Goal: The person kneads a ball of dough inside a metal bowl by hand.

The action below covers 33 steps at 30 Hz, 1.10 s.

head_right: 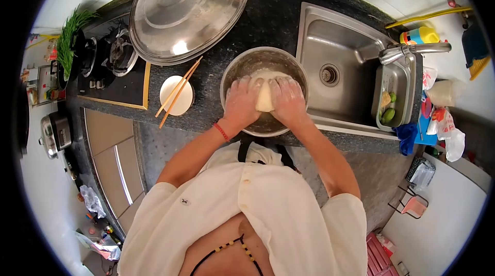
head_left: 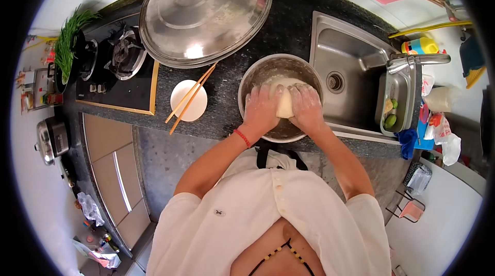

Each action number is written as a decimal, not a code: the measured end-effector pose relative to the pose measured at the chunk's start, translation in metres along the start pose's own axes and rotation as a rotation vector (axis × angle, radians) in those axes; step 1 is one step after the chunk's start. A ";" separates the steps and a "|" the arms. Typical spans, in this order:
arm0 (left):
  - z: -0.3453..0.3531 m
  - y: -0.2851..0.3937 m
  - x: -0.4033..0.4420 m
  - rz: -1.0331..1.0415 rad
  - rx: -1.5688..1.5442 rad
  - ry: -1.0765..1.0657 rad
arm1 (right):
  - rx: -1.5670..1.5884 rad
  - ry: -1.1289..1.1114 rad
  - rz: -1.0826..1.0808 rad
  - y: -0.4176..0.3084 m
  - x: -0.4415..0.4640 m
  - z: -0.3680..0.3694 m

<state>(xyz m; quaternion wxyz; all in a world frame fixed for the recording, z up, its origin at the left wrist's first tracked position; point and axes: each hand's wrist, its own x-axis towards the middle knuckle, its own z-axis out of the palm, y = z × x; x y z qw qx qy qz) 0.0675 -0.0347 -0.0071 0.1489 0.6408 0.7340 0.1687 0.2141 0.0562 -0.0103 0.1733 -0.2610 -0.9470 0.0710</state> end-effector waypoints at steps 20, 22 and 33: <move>0.032 -0.014 0.049 -0.116 -0.130 0.245 | 0.185 0.097 0.101 0.009 0.058 0.034; 0.037 -0.016 0.057 -0.113 -0.087 0.278 | 0.167 0.080 0.100 0.018 0.061 0.044; 0.048 -0.019 0.057 -0.089 -0.037 0.351 | 0.136 0.148 0.059 0.024 0.057 0.052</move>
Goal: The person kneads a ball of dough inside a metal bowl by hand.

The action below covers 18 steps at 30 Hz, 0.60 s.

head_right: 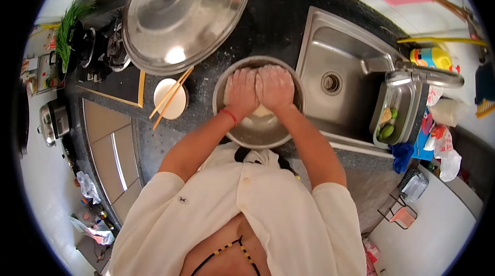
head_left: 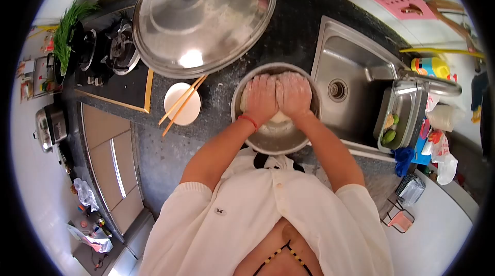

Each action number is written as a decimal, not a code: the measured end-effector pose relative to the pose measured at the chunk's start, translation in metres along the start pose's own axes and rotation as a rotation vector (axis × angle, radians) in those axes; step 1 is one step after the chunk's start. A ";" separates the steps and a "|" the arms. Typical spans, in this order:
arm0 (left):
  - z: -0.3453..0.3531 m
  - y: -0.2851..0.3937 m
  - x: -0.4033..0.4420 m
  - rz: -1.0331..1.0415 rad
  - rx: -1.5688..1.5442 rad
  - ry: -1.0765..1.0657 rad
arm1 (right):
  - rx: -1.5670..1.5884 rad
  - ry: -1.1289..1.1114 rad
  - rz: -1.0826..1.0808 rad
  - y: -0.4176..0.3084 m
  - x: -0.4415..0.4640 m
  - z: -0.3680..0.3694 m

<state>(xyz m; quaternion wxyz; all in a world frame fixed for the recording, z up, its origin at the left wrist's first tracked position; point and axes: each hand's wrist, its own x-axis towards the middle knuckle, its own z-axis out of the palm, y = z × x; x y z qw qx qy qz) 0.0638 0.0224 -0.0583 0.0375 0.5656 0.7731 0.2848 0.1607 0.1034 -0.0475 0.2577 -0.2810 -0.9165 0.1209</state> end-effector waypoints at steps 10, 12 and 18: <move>-0.075 0.042 -0.056 -0.023 -0.122 -0.215 | 0.081 -0.069 0.027 -0.058 -0.057 -0.072; -0.069 0.055 -0.060 0.014 -0.064 0.016 | 0.129 -0.050 0.154 -0.059 -0.062 -0.070; -0.024 0.025 -0.032 -0.139 -0.049 -0.219 | -0.038 -0.068 0.245 -0.039 -0.044 -0.033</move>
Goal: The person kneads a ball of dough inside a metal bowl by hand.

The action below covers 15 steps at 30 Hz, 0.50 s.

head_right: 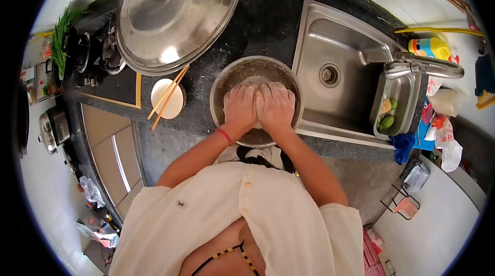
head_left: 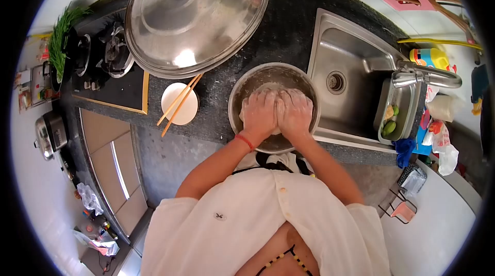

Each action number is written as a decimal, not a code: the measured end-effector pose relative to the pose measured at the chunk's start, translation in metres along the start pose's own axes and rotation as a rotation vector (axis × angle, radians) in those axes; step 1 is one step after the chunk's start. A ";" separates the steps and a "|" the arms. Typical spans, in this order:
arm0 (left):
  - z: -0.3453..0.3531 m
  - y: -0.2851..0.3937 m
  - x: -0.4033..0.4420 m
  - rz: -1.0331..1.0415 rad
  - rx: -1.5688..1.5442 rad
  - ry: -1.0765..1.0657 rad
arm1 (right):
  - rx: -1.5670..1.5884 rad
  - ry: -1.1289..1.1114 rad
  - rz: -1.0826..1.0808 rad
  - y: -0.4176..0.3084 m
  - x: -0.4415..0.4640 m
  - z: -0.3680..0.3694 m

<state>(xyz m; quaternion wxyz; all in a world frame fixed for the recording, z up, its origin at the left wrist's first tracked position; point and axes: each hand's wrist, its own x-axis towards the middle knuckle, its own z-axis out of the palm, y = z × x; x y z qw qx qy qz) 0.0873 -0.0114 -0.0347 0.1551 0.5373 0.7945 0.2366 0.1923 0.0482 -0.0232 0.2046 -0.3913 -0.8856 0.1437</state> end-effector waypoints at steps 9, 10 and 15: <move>0.011 -0.017 0.042 -0.073 -0.009 -0.080 | 0.028 -0.055 -0.036 0.030 0.035 0.040; 0.012 -0.018 0.043 -0.058 -0.018 -0.050 | -0.002 -0.042 -0.059 0.031 0.037 0.042; 0.013 -0.018 0.044 -0.061 -0.046 -0.032 | -0.086 -0.101 0.021 0.025 0.040 0.040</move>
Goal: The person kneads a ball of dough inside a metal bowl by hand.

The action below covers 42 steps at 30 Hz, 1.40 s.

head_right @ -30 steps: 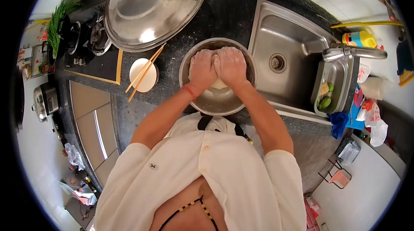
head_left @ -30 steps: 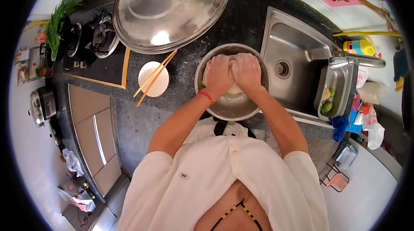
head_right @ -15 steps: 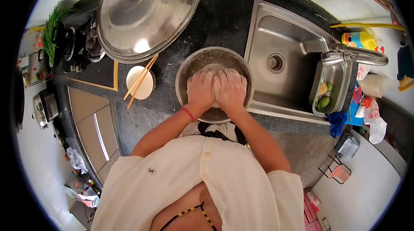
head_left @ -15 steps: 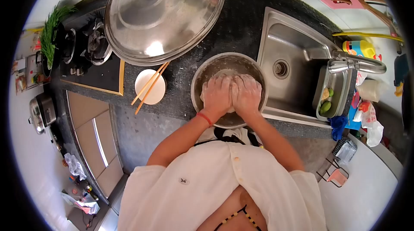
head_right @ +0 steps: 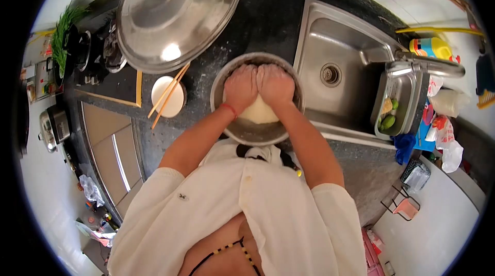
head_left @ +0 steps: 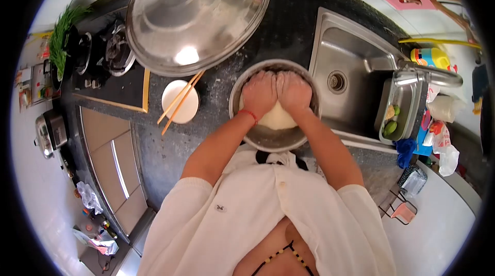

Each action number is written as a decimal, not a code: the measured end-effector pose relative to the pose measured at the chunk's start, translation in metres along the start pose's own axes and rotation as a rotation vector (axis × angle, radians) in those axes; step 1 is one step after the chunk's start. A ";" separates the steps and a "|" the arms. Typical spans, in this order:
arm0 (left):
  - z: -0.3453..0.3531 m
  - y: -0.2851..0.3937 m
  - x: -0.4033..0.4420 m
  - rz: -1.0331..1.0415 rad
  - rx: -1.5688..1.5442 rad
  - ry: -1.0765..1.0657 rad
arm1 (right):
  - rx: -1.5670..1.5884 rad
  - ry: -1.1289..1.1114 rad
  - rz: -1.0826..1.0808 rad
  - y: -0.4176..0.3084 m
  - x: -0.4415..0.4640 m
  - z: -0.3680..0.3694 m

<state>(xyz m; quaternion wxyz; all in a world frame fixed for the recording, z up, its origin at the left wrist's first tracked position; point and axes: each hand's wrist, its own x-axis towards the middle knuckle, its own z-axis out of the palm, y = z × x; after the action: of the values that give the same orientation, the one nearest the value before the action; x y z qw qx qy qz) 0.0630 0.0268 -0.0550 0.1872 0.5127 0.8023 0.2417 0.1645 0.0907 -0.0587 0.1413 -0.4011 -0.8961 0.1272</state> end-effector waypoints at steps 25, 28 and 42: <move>-0.043 -0.061 -0.035 -0.067 -0.570 0.182 | 0.039 -0.413 -0.176 -0.032 0.034 -0.007; -0.050 -0.051 -0.039 -0.027 -0.293 0.156 | 0.090 -0.489 -0.140 -0.021 0.022 -0.040; -0.011 -0.033 -0.064 0.300 -0.151 -0.202 | -0.021 -0.224 -0.222 -0.049 -0.038 -0.015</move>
<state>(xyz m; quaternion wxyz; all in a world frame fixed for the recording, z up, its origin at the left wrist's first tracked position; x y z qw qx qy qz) 0.0588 -0.0455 -0.0616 0.2667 0.6326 0.6737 0.2734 0.1604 0.0325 -0.0339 0.0494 -0.2845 -0.9463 0.1453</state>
